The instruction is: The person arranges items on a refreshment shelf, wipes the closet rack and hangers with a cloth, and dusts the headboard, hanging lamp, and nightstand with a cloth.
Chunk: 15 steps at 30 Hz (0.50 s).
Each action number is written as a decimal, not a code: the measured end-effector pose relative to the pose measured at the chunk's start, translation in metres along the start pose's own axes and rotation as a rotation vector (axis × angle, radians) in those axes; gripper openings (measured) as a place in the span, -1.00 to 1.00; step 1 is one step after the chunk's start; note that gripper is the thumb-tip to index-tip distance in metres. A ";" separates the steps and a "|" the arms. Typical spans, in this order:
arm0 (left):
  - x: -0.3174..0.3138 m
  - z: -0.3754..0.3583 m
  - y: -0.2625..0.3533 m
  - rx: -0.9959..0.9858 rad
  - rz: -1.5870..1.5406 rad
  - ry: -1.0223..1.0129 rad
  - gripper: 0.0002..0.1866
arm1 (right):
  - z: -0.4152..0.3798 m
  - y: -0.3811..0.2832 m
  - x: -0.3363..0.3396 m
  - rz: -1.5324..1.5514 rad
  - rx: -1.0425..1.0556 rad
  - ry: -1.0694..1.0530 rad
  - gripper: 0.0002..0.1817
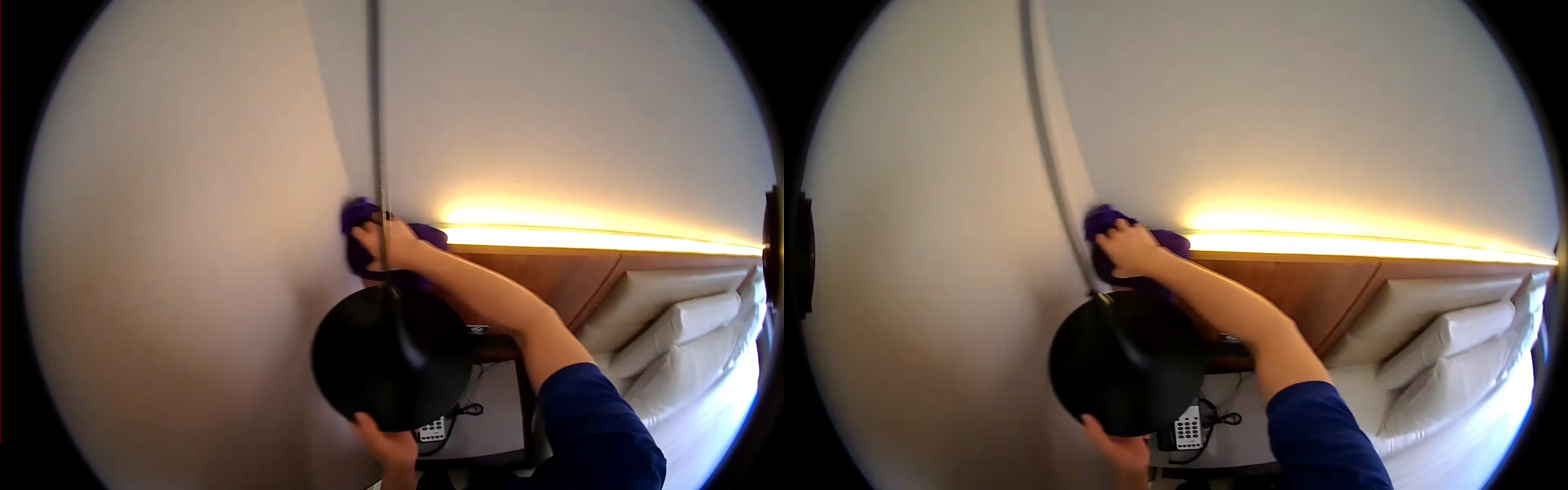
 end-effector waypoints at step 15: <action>-0.047 -0.060 -0.233 0.439 0.520 -0.487 -0.69 | -0.405 0.203 0.142 -0.250 -0.711 0.166 -0.42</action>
Point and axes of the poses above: each hand's wrist, its own z-axis towards the middle knuckle, its own x-axis out of the back of the hand, y = z × x, the point moved 2 cm from there along z, towards the middle knuckle, and after that the axes turned 6 degrees about y, right-handed, at the moved point
